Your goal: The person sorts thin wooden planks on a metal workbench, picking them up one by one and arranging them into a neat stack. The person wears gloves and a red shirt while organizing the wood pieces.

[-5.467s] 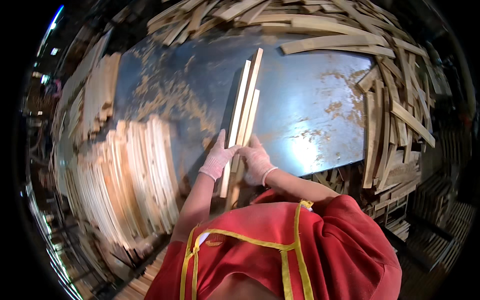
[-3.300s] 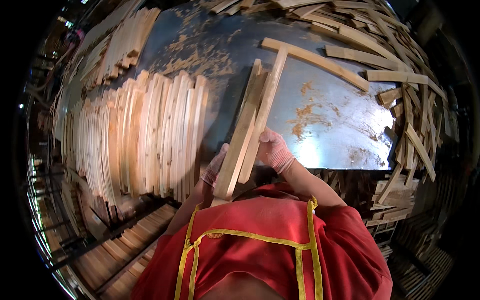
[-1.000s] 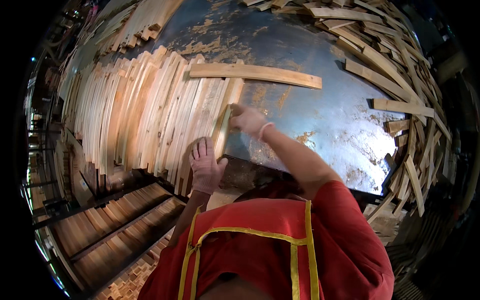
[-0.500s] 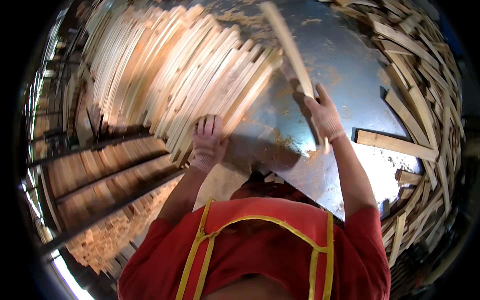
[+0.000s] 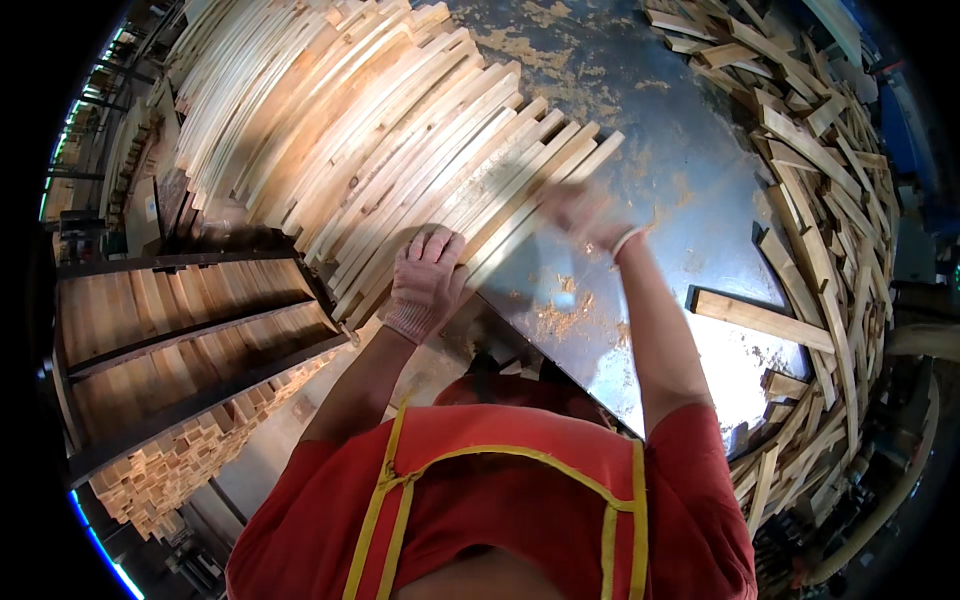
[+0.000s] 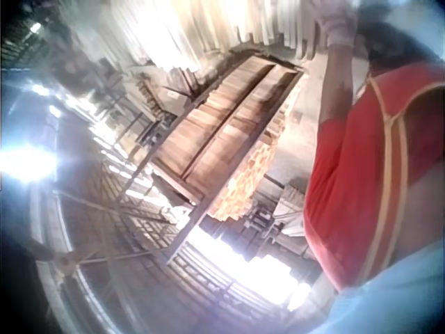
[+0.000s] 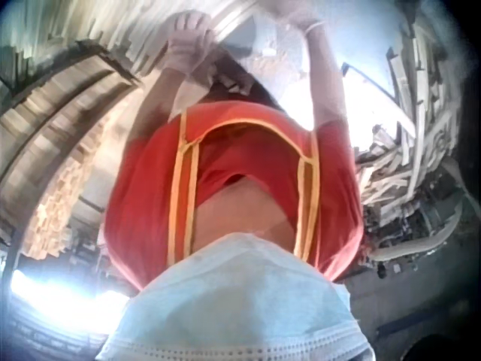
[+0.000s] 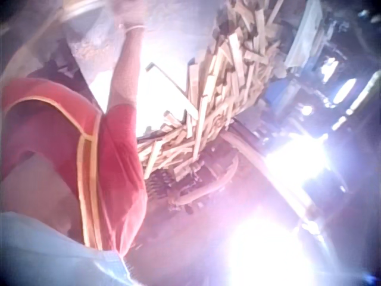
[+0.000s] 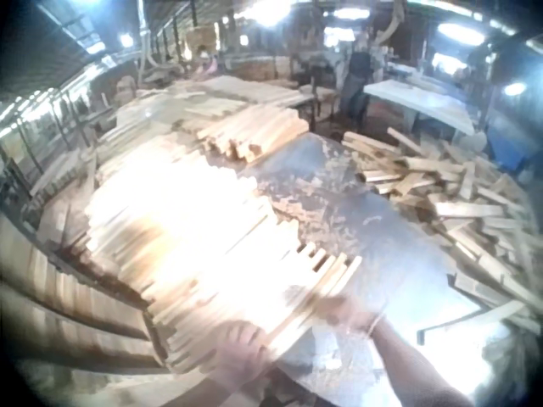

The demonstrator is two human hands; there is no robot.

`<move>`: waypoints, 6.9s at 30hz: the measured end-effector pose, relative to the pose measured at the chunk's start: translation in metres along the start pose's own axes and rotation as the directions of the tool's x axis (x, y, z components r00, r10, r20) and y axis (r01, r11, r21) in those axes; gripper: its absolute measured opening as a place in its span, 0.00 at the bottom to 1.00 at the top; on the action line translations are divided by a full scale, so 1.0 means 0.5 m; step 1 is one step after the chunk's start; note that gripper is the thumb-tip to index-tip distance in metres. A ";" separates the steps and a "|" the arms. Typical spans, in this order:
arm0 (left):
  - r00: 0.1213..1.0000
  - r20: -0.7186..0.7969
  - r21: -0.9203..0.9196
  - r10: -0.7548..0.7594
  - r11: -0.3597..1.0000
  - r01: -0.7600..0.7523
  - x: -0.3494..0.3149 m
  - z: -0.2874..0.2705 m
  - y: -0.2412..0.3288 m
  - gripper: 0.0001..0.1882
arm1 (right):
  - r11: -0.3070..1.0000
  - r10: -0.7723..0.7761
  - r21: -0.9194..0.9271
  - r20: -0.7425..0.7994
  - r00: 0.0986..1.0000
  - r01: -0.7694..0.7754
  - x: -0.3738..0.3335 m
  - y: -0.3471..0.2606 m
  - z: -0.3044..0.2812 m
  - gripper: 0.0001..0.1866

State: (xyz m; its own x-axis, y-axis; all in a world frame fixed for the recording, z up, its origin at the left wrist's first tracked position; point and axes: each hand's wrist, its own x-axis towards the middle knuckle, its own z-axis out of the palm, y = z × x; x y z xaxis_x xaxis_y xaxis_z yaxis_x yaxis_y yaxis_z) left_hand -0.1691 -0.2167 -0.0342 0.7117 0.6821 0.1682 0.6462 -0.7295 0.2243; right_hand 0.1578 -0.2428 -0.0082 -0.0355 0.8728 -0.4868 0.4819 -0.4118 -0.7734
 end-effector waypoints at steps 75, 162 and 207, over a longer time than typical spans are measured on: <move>0.864 0.495 -0.299 -0.093 0.915 0.269 0.006 0.076 0.321 0.34 | 0.658 0.204 0.709 -0.491 0.847 0.253 -0.442 0.325 -0.152 0.48; 0.779 0.309 -0.149 0.545 0.837 -0.526 -0.002 0.083 0.459 0.46 | 0.449 0.419 0.185 -0.907 0.023 -0.874 -1.246 0.597 0.092 0.50; 0.978 0.141 -0.031 0.156 0.988 -0.154 -0.110 -0.031 0.197 0.36 | 0.921 0.226 0.381 -0.344 0.912 -0.084 -0.230 0.151 0.278 0.31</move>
State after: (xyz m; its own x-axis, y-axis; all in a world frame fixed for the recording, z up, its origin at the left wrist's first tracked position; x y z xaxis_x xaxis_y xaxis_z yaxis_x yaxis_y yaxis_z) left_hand -0.1489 -0.3250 -0.0065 0.8357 0.5455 0.0640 0.5203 -0.8237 0.2255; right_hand 0.0764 -0.4106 -0.0670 0.3773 0.7928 -0.4787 0.1129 -0.5525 -0.8259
